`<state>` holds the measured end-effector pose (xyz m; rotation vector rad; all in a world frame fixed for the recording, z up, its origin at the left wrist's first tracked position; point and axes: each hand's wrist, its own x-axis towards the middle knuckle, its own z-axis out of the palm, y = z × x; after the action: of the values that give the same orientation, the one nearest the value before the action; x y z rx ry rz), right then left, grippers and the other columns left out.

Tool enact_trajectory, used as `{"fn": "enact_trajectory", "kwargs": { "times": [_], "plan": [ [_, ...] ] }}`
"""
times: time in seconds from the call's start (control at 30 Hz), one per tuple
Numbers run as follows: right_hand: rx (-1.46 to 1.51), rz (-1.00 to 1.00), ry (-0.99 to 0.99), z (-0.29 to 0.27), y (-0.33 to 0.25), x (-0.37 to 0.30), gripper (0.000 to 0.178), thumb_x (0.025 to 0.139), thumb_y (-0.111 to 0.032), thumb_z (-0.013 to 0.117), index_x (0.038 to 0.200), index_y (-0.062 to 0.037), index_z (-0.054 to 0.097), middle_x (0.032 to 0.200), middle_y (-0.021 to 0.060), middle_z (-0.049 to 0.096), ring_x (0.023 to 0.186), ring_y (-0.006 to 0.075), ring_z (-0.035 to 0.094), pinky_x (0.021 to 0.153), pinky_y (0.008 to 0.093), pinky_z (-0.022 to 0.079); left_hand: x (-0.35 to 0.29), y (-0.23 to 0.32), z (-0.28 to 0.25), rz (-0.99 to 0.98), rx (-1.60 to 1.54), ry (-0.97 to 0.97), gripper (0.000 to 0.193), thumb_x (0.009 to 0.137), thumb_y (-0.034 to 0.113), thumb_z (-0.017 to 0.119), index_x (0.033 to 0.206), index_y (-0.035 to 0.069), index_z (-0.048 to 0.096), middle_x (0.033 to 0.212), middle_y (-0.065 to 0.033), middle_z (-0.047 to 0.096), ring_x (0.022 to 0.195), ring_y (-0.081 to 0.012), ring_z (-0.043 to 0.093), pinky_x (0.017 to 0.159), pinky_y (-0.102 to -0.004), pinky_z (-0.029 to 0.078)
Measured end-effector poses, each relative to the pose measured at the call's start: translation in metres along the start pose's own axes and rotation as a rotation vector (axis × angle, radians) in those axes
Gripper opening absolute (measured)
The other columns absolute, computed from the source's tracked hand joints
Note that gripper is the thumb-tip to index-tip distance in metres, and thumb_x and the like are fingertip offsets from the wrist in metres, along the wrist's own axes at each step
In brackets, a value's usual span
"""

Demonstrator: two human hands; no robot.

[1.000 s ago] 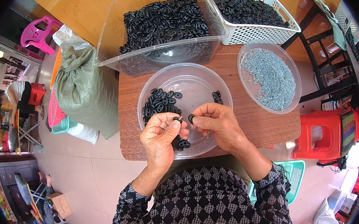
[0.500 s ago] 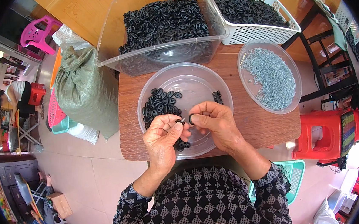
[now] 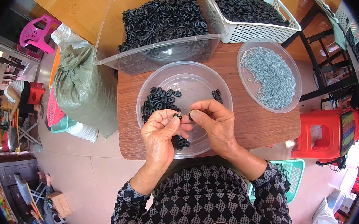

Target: The person sits at a table and repeatedly picks up small black plastic rings and silver metal pins. They insert the pins into the rings by hand, one at a time, and place the assembled units into a clear plastic bowl.

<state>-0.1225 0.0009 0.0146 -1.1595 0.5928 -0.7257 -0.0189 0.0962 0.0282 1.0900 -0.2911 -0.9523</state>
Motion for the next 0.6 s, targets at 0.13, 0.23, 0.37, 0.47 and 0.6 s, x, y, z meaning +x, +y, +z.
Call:
{"fn": "enact_trajectory", "kwargs": {
  "times": [0.13, 0.23, 0.37, 0.47, 0.6],
  "plan": [
    [0.075, 0.079, 0.016, 0.005, -0.002, 0.001, 0.008, 0.082, -0.001, 0.06, 0.09, 0.0012, 0.061, 0.08, 0.0015, 0.061, 0.074, 0.0058, 0.056, 0.066, 0.021, 0.047, -0.002, -0.001, 0.002, -0.036, -0.019, -0.009, 0.007, 0.088, 0.002, 0.054, 0.092, -0.003, 0.053, 0.082, -0.0169, 0.064, 0.068, -0.0236, 0.065, 0.053, -0.0299, 0.053],
    [0.032, 0.053, 0.004, 0.003, 0.002, 0.001, 0.009, 0.082, -0.001, 0.061, 0.091, 0.0004, 0.06, 0.082, 0.0012, 0.06, 0.075, 0.006, 0.055, 0.067, 0.0207, 0.047, 0.001, 0.002, 0.001, -0.037, -0.055, -0.012, 0.007, 0.088, 0.002, 0.053, 0.092, -0.004, 0.053, 0.081, -0.0168, 0.064, 0.068, -0.0238, 0.065, 0.053, -0.0301, 0.053],
    [0.044, 0.064, -0.036, -0.002, 0.002, 0.0, 0.012, 0.082, -0.002, 0.063, 0.094, -0.0005, 0.06, 0.085, 0.0007, 0.06, 0.077, 0.006, 0.054, 0.069, 0.0198, 0.045, 0.001, 0.005, 0.0, -0.04, -0.043, -0.012, 0.008, 0.088, 0.003, 0.054, 0.092, -0.004, 0.053, 0.08, -0.0166, 0.064, 0.068, -0.0237, 0.065, 0.053, -0.0304, 0.054],
    [0.034, 0.058, -0.042, -0.003, 0.002, 0.0, 0.014, 0.082, -0.002, 0.063, 0.096, 0.0001, 0.061, 0.086, 0.0011, 0.061, 0.076, 0.0058, 0.054, 0.068, 0.0196, 0.045, 0.004, 0.003, -0.001, -0.027, -0.037, -0.007, 0.007, 0.087, 0.002, 0.055, 0.091, -0.004, 0.054, 0.08, -0.0163, 0.064, 0.067, -0.0224, 0.065, 0.053, -0.0297, 0.053],
    [-0.022, 0.132, -0.041, -0.005, -0.004, 0.001, 0.014, 0.081, -0.001, 0.061, 0.095, 0.003, 0.061, 0.084, 0.0038, 0.063, 0.075, 0.0077, 0.057, 0.068, 0.0223, 0.048, 0.005, 0.0, -0.003, 0.052, 0.054, 0.016, 0.007, 0.086, 0.0, 0.056, 0.091, -0.005, 0.055, 0.079, -0.0154, 0.063, 0.065, -0.0198, 0.064, 0.052, -0.0278, 0.053]
  ]
}}
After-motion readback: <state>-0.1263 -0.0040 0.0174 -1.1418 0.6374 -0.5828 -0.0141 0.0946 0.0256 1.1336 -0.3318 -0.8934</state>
